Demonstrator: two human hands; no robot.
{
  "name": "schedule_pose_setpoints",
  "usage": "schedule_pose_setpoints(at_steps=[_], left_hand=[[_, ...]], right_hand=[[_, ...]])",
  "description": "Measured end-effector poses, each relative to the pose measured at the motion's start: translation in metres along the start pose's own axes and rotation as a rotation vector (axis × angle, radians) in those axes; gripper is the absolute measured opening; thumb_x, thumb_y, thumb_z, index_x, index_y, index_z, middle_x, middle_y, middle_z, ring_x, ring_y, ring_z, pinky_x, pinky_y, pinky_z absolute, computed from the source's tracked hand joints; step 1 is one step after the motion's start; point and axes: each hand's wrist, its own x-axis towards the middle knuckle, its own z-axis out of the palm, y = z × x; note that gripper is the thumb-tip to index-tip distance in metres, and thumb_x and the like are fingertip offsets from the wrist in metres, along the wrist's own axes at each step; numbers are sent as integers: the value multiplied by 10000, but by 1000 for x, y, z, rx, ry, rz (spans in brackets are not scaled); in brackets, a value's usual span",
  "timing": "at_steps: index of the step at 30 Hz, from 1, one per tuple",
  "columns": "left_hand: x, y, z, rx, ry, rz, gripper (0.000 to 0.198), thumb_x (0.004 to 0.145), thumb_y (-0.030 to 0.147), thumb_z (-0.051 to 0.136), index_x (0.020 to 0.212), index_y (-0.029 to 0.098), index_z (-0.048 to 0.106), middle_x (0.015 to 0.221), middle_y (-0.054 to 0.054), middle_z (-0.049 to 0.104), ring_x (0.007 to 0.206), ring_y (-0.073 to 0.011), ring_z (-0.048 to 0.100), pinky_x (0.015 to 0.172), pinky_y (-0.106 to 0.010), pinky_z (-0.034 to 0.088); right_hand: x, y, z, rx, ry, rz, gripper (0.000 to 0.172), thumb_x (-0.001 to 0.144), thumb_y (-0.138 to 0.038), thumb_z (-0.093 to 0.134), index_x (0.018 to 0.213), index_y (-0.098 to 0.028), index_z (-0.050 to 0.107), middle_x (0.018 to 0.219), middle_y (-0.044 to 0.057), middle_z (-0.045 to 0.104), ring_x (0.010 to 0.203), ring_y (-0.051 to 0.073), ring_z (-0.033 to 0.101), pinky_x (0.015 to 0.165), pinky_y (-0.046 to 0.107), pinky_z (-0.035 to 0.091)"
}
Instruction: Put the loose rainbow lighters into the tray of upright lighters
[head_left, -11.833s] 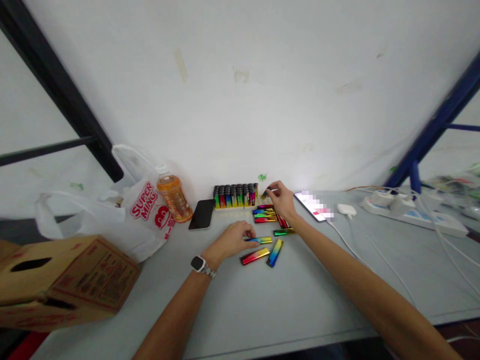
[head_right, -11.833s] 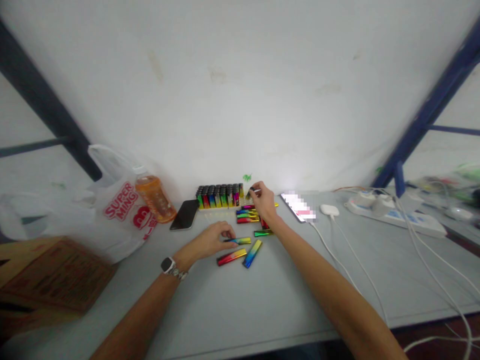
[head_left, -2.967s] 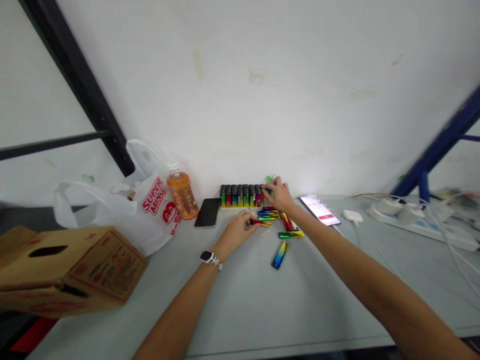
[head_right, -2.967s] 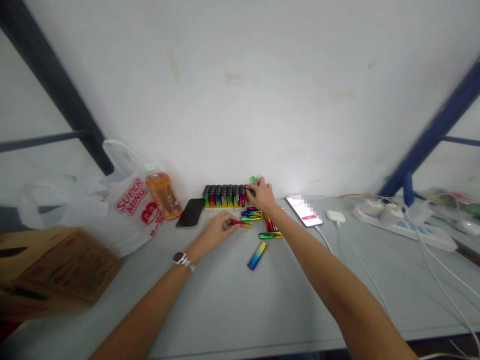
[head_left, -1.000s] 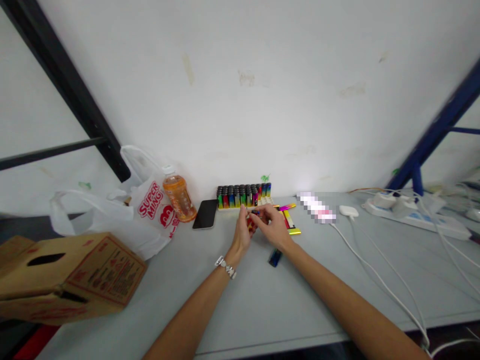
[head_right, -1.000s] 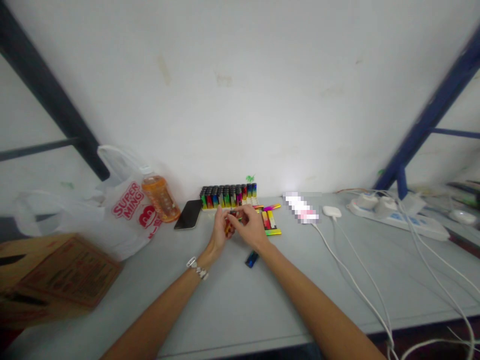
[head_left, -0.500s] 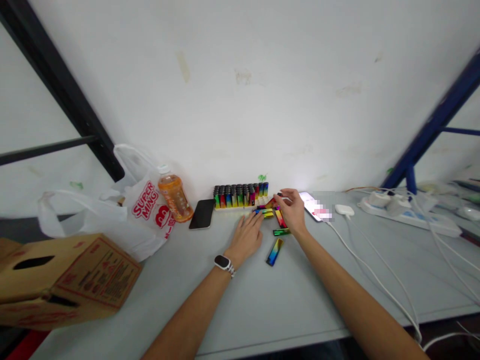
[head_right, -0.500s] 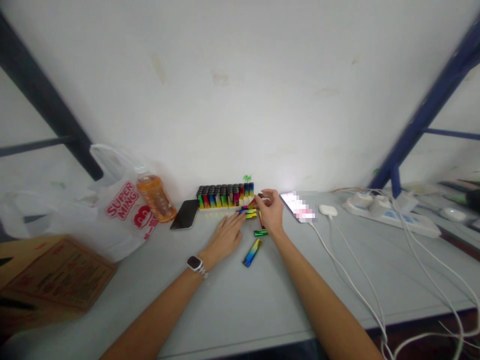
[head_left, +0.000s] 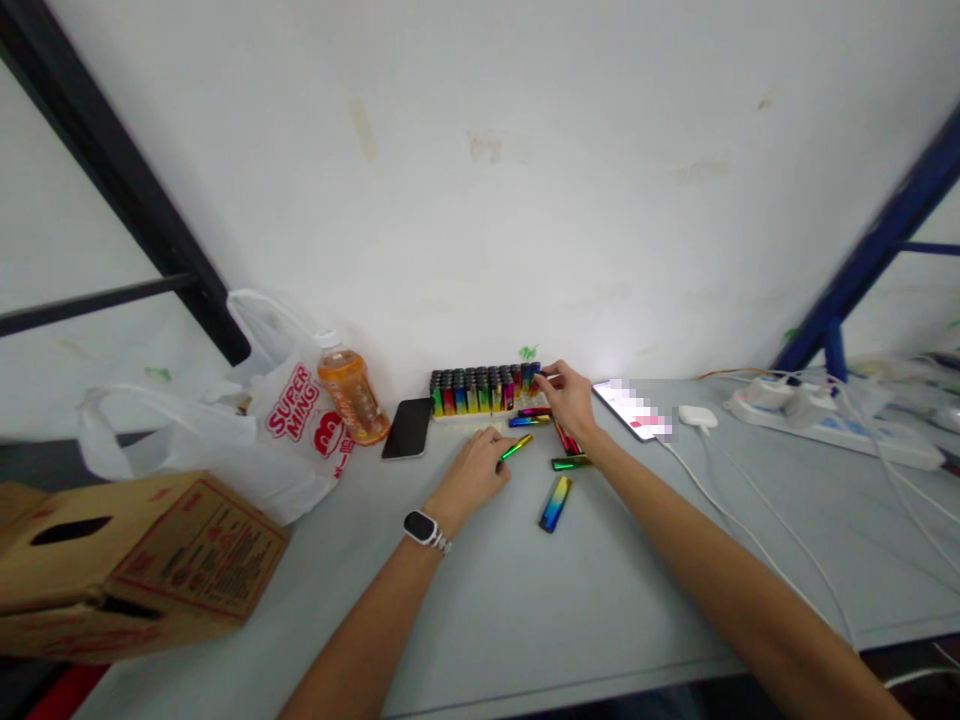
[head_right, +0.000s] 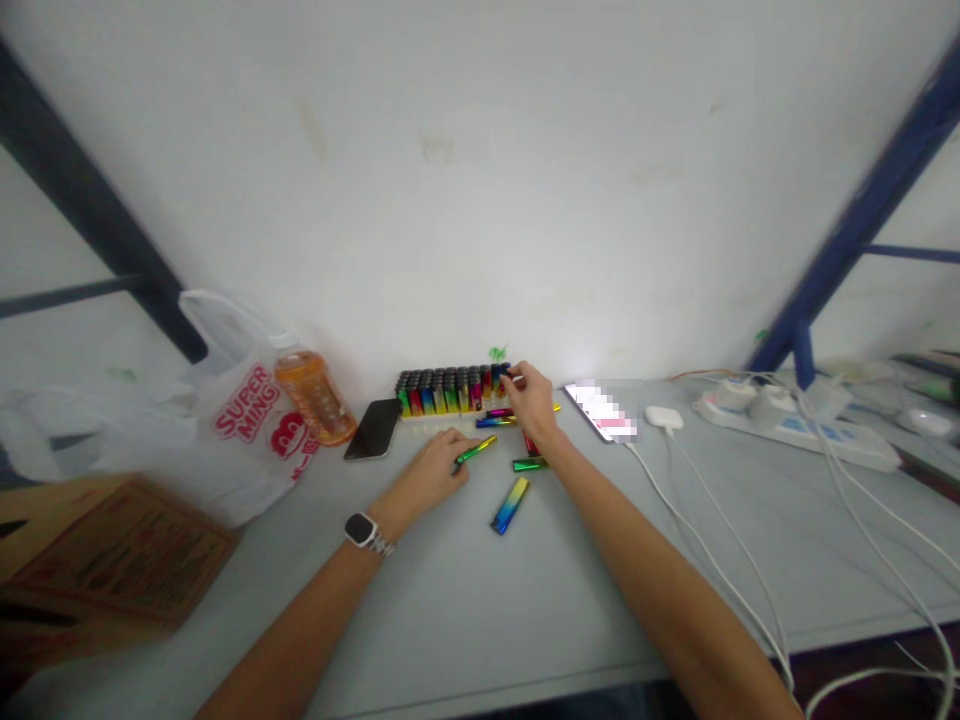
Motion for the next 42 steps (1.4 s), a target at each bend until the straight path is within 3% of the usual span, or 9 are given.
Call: schedule_pose_setpoints(at_steps=[4,8,14,20,26,30,34,37,42], left_hand=[[-2,-5,-4,-74,-12,-22,444,821,95,527,1224,221,664,977,-64,609,936,-213,615,924,-331,480],[-1,-6,-4,-111,-1,-73,188,851,176,586,1002,180,697,893,-57,606,823,-206,609,824,-324,488],[1,-9,0,-199,103,-131,31,850,199,622,855,173,637,849,-36,585,780,-186,582,752,-308,469],[7,-7,3,-413,318,-132,108,847,280,656,823,175,663,811,-20,578,723,-150,558,685,-271,467],[11,3,4,-765,521,-230,259,824,416,691,858,163,650,881,-52,653,794,-150,633,638,-222,503],[14,7,9,-981,527,-191,329,887,501,602,906,176,558,764,-19,667,749,-136,651,697,-243,523],[17,15,14,-1139,486,-212,409,892,603,531,955,201,491,649,66,535,482,-80,538,473,-190,443],[17,23,13,-1191,475,-224,433,873,634,535,939,208,491,661,87,450,400,-31,369,378,-153,285],[13,32,4,-1249,418,-242,551,854,708,477,831,165,567,532,68,410,431,-54,314,403,-174,198]], right_hand=[[20,6,11,-74,-74,-63,175,831,-350,576,850,-191,647,720,20,670,667,179,615,680,303,477],[29,15,18,-162,-117,-136,154,832,-309,582,862,-190,675,756,31,672,693,178,591,708,308,469],[40,27,18,-252,-137,-197,125,828,-261,615,857,-184,709,779,39,673,697,175,576,734,312,457],[40,26,19,-319,-182,-195,144,852,-216,600,880,-176,735,791,47,664,725,182,581,755,314,460],[26,11,13,-509,-163,-205,278,928,-290,557,1096,-187,753,1074,123,579,855,204,596,810,338,457],[14,0,9,-657,-228,-201,373,963,-342,506,1278,-226,671,1081,134,539,1005,263,568,866,387,440],[-2,-7,7,-600,-215,-172,514,959,-380,508,1443,-206,498,1124,142,527,1014,274,568,877,404,449],[-16,-16,5,-418,-145,-149,441,956,-399,503,1347,-206,570,1088,111,560,892,230,595,842,370,467],[-42,-26,1,-127,-69,-140,278,961,-387,479,966,-190,675,840,37,603,671,158,553,669,287,444]])
